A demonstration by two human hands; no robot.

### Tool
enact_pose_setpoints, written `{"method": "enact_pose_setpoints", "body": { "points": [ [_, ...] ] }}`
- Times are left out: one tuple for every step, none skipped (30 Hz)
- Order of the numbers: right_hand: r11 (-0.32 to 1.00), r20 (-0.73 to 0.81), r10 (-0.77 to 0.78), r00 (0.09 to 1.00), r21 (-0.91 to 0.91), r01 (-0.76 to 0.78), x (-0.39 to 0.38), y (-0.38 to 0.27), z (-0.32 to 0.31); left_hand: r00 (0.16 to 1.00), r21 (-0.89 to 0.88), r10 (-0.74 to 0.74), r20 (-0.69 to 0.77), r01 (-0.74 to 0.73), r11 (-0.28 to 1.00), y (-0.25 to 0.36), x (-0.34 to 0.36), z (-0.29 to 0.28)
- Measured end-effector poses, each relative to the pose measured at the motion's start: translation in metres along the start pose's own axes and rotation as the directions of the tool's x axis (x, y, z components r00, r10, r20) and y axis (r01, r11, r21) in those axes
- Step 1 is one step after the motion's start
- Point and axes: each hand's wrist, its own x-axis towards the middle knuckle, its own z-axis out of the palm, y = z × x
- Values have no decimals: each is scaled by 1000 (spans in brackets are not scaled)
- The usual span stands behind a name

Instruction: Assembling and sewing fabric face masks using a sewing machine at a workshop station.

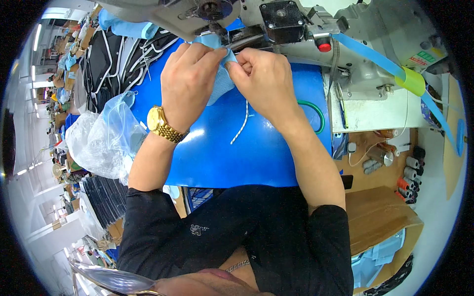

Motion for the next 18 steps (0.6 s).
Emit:
{"method": "enact_pose_setpoints", "body": {
  "points": [
    [999,-3,0,1000,-44,0,0,-1,-1,1000,2,-1,-1,1,1000,0,0,0],
    [999,-4,-1,1000,-45,1,0,-1,-1,999,-24,-5,-43,4,1000,-1,-1,0],
    [999,-2,-13,1000,-50,12,-1,0,0,996,-50,-11,-84,7,999,-1,-1,0],
    [998,1,-23,1000,-55,23,-1,0,0,996,-51,-10,-84,6,999,0,-1,0],
    [998,-1,-21,1000,-56,21,-1,0,0,997,-68,-36,-74,31,997,1,-2,-1],
    [997,10,-25,1000,-72,26,0,-1,-1,996,-85,-63,-63,57,995,1,-3,-2],
    [996,20,-28,999,-87,30,0,-1,-1,996,-91,-64,-69,58,994,2,-6,2],
    [996,19,-31,999,-84,33,0,-2,-1,996,-88,-62,-70,56,995,4,-5,0],
    [995,6,-42,999,-93,42,-1,-3,-1,997,-53,-60,-45,58,997,6,-5,-4],
    [994,-7,-53,999,-101,52,-1,-4,-1,998,-18,-59,-20,58,998,8,-4,-7],
    [994,-6,-53,999,-101,52,0,-5,0,998,-18,-60,-20,60,998,8,-3,-6],
    [991,-35,-59,998,-121,55,2,-6,2,998,-4,-59,-12,59,998,7,-2,-4],
    [989,-65,-66,996,-140,57,2,-7,3,998,11,-57,-5,57,998,6,-1,-3],
    [988,-66,-67,996,-140,57,2,-6,3,998,11,-56,-6,56,998,6,0,-2],
    [980,-65,-69,995,-191,56,2,-4,4,998,-15,-51,-34,51,999,6,0,-1],
    [969,-64,-71,995,-241,54,2,-3,4,997,-40,-47,-62,44,998,6,0,-1],
    [969,-65,-68,996,-241,50,1,-2,4,997,-42,-46,-60,44,998,7,-1,-1],
    [970,-55,-54,997,-240,39,0,-2,4,995,-26,-56,-87,53,998,7,-2,-1]
  ]
}}
